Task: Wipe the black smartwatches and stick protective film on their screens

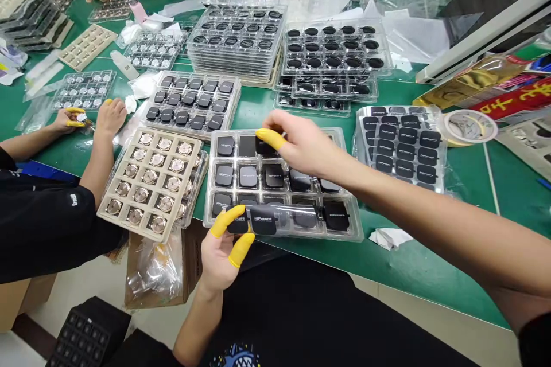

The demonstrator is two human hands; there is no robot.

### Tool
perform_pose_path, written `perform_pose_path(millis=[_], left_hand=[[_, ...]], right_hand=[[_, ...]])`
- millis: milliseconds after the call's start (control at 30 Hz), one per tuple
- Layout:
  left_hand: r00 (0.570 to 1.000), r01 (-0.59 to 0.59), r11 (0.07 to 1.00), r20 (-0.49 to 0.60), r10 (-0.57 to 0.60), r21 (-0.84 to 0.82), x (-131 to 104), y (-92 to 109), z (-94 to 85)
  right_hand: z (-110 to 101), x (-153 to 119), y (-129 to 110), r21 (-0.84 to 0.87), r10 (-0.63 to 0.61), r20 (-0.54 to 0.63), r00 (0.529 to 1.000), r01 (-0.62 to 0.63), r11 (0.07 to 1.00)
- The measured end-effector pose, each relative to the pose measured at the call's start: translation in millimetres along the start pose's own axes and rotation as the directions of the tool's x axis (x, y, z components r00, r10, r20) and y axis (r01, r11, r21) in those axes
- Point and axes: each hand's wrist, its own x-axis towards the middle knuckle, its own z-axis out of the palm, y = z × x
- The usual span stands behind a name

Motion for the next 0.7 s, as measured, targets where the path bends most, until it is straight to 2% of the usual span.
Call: perform_pose_path(millis=[100, 167, 233, 300, 367, 500, 600, 700], left_hand=[[0.999, -0.022, 1.000, 0.044, 0.023, -0.019, -4.7, -1.6, -6.8], [0.998, -0.044, 0.996, 0.045, 0.048, -0.076, -8.1, -6.0, -12.1], [0.997, -0.068, 0.994, -0.027, 0.066, -0.089, -11.3, -11.0, -17.2], [0.988, -0.062, 0.998, -0.144, 0.062, 0.004, -13.2, -14.5, -20.5], [0.972, -0.033, 0.992, -0.229, 0.061, 0.125, -13.1, -15.7, -21.4], [0.969, -0.020, 0.984, -0.238, 0.062, 0.177, -11.8, -15.0, -20.7], [0.953, -0.016, 0.985, -0.295, 0.066, 0.170, -14.2, -18.0, -22.9], [0.941, -0.053, 0.986, -0.324, 0.103, 0.161, -15.0, -22.1, -25.6]], right_hand=[[29.8, 31.7, 15.5, -0.131, -0.012, 0.022, 1.000, 0.015, 0.991], [46.4, 41.7, 21.8, -0.170, -0.025, 0.015, 1.000, 0.028, 0.985], [56.6, 45.7, 26.0, -0.218, -0.028, -0.006, 1.000, 0.026, 0.976], [60.0, 48.7, 29.9, -0.259, -0.022, -0.028, 0.999, 0.013, 0.966], [57.1, 52.3, 34.9, -0.285, -0.007, -0.056, 0.998, -0.009, 0.958], [34.3, 50.7, 50.3, -0.267, -0.038, -0.124, 0.992, 0.004, 0.964], [13.1, 33.5, 61.8, -0.272, -0.124, -0.002, 0.992, 0.118, 0.955], [3.9, 15.5, 65.6, -0.399, -0.089, 0.134, 0.987, 0.136, 0.907]])
